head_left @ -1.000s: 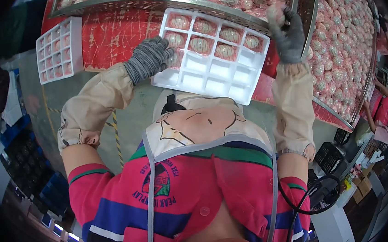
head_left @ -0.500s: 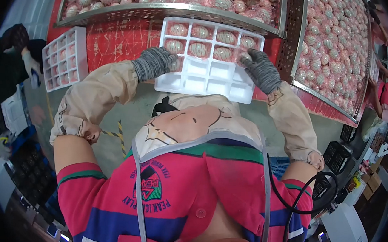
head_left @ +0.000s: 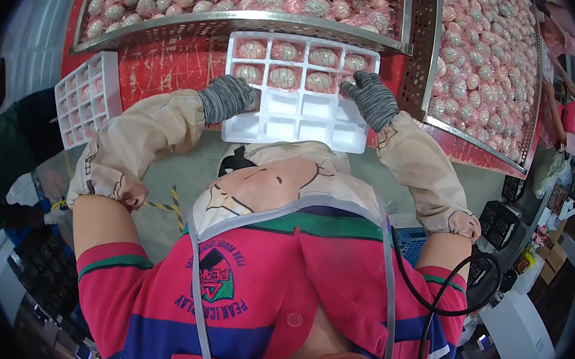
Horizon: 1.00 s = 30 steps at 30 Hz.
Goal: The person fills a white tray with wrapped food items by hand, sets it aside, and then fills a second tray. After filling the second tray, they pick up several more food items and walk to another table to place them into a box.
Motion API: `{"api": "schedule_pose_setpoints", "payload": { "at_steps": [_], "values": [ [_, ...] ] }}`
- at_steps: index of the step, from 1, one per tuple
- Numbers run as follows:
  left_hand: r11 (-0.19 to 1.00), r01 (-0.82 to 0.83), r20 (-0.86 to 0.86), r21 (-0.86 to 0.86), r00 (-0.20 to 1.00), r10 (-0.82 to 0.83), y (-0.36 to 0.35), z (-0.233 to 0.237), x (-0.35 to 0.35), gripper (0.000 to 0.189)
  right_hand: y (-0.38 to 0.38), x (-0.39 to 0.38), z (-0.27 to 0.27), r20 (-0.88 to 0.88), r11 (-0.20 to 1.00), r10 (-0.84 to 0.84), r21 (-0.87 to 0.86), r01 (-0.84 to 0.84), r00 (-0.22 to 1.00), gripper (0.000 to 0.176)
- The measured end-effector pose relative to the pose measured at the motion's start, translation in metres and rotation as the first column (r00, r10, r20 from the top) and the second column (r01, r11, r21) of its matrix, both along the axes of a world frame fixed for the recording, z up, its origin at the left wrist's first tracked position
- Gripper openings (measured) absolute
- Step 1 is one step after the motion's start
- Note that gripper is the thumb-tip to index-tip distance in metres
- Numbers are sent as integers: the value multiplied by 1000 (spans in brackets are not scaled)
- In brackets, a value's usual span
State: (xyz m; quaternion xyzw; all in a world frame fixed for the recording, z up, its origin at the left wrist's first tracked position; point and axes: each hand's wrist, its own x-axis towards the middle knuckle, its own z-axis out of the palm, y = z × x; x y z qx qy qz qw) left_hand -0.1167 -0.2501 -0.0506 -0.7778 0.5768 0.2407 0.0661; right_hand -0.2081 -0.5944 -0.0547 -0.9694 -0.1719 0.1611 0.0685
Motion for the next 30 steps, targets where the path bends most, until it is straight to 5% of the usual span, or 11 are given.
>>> {"api": "schedule_pose_setpoints", "payload": {
  "at_steps": [11,13,17,18,19,21,22,23,25,27,30],
  "values": [
    [979,-183,54,91,982,179,-10,2,-11,15,16,12,-13,-35,965,29,-261,-37,999,28],
    [974,-225,110,21,969,221,-6,0,-19,14,11,5,-5,87,1000,26,-1,-26,996,25],
    [935,-345,113,-80,929,353,-5,8,-34,15,-4,-1,-25,52,997,-56,56,53,997,28],
    [896,-444,45,-10,895,444,-2,-12,-29,19,5,13,-15,-307,861,-435,135,491,847,29],
    [892,-452,30,-7,892,452,-2,-13,-27,19,4,23,2,-317,865,-429,124,486,846,29],
    [931,-346,-74,112,932,355,-5,0,-16,25,-1,52,28,-360,996,44,88,-13,932,29],
    [871,-391,9,297,914,406,-15,-1,-13,25,-11,60,14,-180,894,6,443,76,984,28],
    [868,-404,23,290,909,416,-11,2,-16,25,-26,68,4,-165,895,16,442,60,986,28],
    [916,-401,-16,-20,916,401,-2,14,-21,23,-20,100,56,-25,582,-301,787,204,953,30],
    [871,-478,13,-112,876,482,-6,25,-7,18,-25,151,71,87,573,-578,751,328,811,37],
    [571,-389,107,-723,753,649,-21,57,45,21,-28,233,34,177,716,-636,498,489,751,58]
  ]
}}
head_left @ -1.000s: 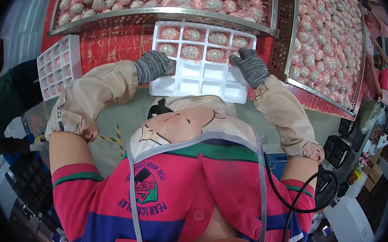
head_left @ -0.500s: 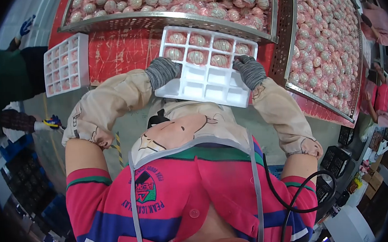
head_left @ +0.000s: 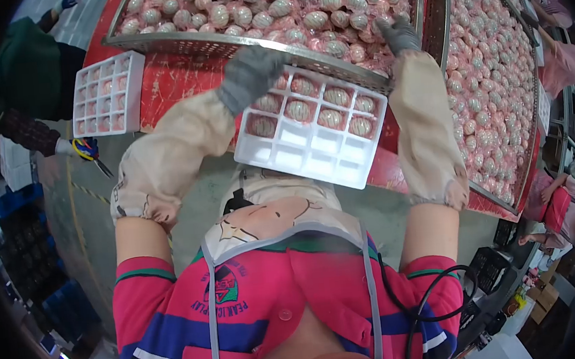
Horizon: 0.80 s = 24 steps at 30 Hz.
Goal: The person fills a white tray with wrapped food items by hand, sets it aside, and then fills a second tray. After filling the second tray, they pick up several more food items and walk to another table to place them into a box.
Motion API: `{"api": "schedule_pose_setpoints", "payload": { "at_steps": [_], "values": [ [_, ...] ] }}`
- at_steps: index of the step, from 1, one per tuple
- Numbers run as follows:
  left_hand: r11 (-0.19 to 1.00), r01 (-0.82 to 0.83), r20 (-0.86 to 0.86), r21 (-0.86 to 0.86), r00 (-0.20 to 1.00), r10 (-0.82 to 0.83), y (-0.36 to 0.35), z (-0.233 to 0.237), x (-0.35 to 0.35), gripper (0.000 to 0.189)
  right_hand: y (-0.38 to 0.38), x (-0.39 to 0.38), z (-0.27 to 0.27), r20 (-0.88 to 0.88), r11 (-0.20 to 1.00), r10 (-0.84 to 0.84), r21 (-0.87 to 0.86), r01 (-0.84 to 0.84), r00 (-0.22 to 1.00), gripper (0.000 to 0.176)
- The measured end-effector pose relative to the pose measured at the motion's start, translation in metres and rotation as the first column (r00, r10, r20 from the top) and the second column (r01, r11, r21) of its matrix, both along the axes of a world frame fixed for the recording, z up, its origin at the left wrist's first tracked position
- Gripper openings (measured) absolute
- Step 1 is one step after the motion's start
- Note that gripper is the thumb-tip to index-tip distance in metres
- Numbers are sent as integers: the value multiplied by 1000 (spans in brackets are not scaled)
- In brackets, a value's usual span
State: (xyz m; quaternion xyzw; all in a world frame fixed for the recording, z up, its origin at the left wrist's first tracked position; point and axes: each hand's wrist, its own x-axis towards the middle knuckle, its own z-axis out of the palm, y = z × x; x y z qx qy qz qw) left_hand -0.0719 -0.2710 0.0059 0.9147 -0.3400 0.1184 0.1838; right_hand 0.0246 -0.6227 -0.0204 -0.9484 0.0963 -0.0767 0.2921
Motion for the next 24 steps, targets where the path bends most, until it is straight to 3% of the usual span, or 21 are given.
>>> {"api": "schedule_pose_setpoints", "payload": {
  "at_steps": [1,2,3,5,6,7,8,10,11,13,15,17,20,22,24],
  "values": [
    [994,-57,30,-94,998,60,-6,9,22,24,0,23,-33,-84,976,-65,-213,45,994,68],
    [992,-111,64,-67,991,115,-9,-4,53,26,0,35,-53,-156,905,-148,-419,71,977,78],
    [986,-164,91,-42,982,167,-13,-21,85,29,-1,36,-58,-163,905,-155,-419,73,974,78],
    [931,-356,-55,74,931,361,-32,-24,123,36,-5,28,-76,-119,974,-204,-124,190,972,79],
    [886,-291,-96,360,933,346,-36,-43,150,36,-21,21,-89,-94,995,-97,-33,95,991,72],
    [772,-181,-139,609,934,329,-42,-60,167,40,-22,9,-77,-121,988,-91,112,105,988,69],
    [801,-176,-197,573,918,343,-47,-64,173,41,-16,-5,-48,-138,961,-84,252,117,987,66],
    [845,-224,-278,485,877,392,-52,-61,179,41,-4,-49,-25,33,913,-58,406,40,998,52],
    [860,-242,-305,449,863,403,-55,-59,181,41,11,-78,-6,17,914,-62,403,50,998,52],
    [886,-275,-351,374,842,410,-56,-53,182,41,42,-135,28,32,962,109,249,-114,993,55],
    [908,-308,-401,283,823,403,-57,-42,179,42,45,-186,-12,12,891,348,308,-334,937,50],
    [922,-337,-449,190,806,387,-57,-26,167,42,75,-227,16,20,842,531,-122,-525,847,45],
    [934,-336,-485,118,801,350,-56,-6,135,42,80,-266,-30,-101,740,623,-246,-626,776,54],
    [946,-260,-459,-191,876,148,-50,3,96,41,85,-270,-22,-127,750,611,-223,-623,781,54],
    [866,-159,-374,-474,927,-35,-37,8,49,46,86,-272,-15,-132,766,608,-162,-622,783,54]
  ]
}}
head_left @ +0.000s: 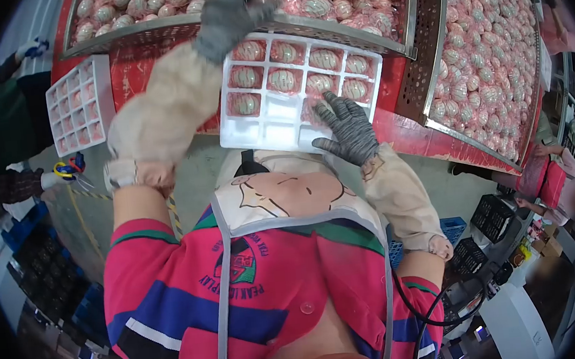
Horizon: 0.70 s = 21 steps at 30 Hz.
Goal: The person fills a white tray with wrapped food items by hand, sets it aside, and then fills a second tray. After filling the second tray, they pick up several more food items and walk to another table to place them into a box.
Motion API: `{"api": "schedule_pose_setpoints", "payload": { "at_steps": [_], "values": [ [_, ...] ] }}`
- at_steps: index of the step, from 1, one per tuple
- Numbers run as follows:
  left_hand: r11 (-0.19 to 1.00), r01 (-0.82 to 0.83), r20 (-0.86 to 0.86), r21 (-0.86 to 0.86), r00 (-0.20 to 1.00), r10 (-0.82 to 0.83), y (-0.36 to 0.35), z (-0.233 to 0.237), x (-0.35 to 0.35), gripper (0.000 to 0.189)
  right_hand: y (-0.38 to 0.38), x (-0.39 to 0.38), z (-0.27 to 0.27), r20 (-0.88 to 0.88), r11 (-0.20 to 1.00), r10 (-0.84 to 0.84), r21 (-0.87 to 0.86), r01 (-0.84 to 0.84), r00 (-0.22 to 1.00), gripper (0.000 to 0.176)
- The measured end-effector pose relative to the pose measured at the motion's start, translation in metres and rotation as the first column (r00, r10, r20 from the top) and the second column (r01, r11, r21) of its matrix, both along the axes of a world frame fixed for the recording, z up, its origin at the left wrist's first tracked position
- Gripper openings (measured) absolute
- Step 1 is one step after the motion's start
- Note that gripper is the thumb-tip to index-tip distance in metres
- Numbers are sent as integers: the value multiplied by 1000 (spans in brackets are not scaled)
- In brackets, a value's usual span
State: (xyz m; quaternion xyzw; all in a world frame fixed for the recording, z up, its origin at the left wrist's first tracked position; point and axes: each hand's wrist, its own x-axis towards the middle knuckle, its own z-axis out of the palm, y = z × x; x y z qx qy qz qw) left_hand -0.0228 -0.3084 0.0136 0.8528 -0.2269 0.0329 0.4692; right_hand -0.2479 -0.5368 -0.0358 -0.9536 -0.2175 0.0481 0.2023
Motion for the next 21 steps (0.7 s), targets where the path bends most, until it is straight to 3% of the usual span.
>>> {"api": "schedule_pose_setpoints", "payload": {
  "at_steps": [2,3,4,6,8,12,16,18,19,21],
  "values": [
    [982,108,248,153,958,-144,12,-4,-44,41,-5,-1,7,-29,999,-2,-33,1,1000,52],
    [969,150,287,197,936,-203,15,-7,-64,45,-6,-1,9,-57,997,-1,-72,-3,998,50],
    [952,188,322,241,910,-261,17,-13,-82,50,-4,0,5,-231,996,-90,-38,83,969,43],
    [877,337,4,343,933,-361,24,-40,-116,47,-6,1,-4,-170,998,-27,-53,19,985,41],
    [829,350,43,437,912,-408,25,-48,-144,47,-9,6,-9,-102,997,38,-67,-45,994,39],
    [691,342,74,637,865,-497,23,-65,-172,48,-8,14,-8,-148,968,174,-156,-197,974,43],
    [729,347,81,590,873,-481,24,-72,-165,44,-5,17,-10,-177,936,233,-225,-270,956,49],
    [853,466,-98,234,884,-457,31,-74,-157,35,-5,13,-12,-201,935,237,-219,-279,951,49],
    [853,465,-99,237,885,-455,32,-71,-151,35,-4,10,-15,-168,944,215,-215,-248,962,46],
    [776,576,-264,255,814,-518,31,-60,-139,38,-3,9,-18,-132,955,190,-208,-214,973,43]
  ]
}}
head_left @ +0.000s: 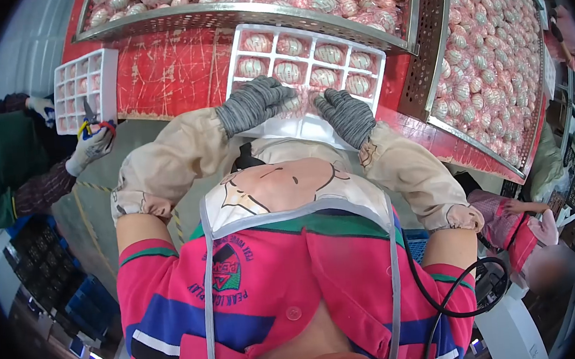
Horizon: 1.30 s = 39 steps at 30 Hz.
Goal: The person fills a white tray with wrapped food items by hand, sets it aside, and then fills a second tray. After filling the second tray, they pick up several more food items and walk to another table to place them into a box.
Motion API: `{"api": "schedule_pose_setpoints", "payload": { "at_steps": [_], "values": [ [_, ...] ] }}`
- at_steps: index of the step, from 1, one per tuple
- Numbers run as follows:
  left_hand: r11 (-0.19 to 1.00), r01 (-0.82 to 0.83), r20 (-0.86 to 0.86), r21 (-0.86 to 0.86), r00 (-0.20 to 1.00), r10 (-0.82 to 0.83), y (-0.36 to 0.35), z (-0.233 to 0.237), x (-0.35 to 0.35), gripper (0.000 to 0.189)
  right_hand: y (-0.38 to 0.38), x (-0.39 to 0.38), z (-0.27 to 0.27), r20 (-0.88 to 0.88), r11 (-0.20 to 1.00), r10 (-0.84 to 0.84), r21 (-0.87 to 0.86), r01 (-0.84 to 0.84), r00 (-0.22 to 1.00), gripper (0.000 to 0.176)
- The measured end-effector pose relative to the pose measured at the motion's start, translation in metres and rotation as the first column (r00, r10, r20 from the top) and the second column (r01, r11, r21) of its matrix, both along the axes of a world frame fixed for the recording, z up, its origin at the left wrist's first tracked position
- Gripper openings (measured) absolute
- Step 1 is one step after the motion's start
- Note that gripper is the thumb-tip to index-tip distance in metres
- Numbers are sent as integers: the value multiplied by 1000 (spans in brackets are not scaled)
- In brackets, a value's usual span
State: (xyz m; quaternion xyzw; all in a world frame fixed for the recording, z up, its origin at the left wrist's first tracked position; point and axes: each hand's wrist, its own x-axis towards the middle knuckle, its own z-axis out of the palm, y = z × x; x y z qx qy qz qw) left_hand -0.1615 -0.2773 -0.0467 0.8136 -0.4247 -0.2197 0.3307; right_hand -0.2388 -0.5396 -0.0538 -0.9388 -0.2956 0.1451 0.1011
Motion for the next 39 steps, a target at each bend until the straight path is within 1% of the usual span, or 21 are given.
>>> {"api": "schedule_pose_setpoints", "payload": {
  "at_steps": [1,6,8,12,14,16,18,19,20,22,24,27,30,31,32,34,35,36,37,38,39],
  "values": [
    [989,-14,31,150,999,9,-6,3,-1,39,0,1,0,-7,1000,8,-8,-8,1000,43],
    [952,13,20,305,1000,-20,-25,9,-5,40,4,8,-3,0,993,100,-64,-100,995,46],
    [894,46,116,445,987,-108,-30,18,-8,44,6,12,8,-92,987,100,-118,-110,991,43],
    [902,100,194,420,961,-197,-25,9,-3,44,6,8,7,-100,990,60,-121,-72,993,42],
    [857,215,39,467,964,-263,-28,10,8,43,3,7,3,-36,996,58,-62,-60,998,42],
    [856,247,73,455,947,-312,-25,-18,5,42,1,6,-3,-10,997,53,-57,-54,999,41],
    [903,67,134,425,982,-136,-21,-45,0,39,1,5,-4,9,998,46,-46,-46,999,41],
    [890,185,286,417,903,-321,-28,-5,2,37,1,6,-3,17,998,46,-47,-45,999,41],
    [887,182,285,424,903,-322,-24,-6,2,37,1,4,-3,23,998,46,-48,-45,999,41],
    [937,284,283,205,899,-335,-15,-7,9,36,0,0,-8,56,999,38,-6,-38,998,40],
    [940,288,352,180,874,-335,-13,-6,9,34,-1,3,-11,97,999,30,28,-33,995,40],
    [919,268,332,288,872,-359,-15,-12,6,32,0,11,-1,13,997,70,-20,-70,997,35],
    [984,117,31,138,992,-122,-14,-33,4,25,1,15,3,-15,996,84,-33,-85,996,34],
    [961,-40,-168,275,982,89,-31,0,1,23,1,18,4,-19,997,75,-3,-76,997,30],
    [962,-47,-149,268,985,90,-32,2,1,23,0,24,7,0,997,77,-11,-77,997,30],
    [936,142,212,322,953,-217,-34,0,2,21,1,38,32,-46,1000,17,19,-16,999,24],
    [918,170,337,359,893,-297,-37,-1,1,17,-1,53,24,76,999,-40,20,39,996,21],
    [922,152,353,357,891,-284,-41,-1,0,17,-8,71,34,159,992,-89,106,73,983,22],
    [914,128,379,385,881,-283,-46,-1,-2,16,-22,99,14,286,945,-133,326,34,949,23],
    [902,96,404,420,871,-280,-49,-1,-6,15,-23,120,65,223,915,-190,394,90,956,26],
    [876,62,521,479,783,-340,-49,-3,-15,15,-34,144,57,263,883,-264,453,123,928,28]
  ]
}}
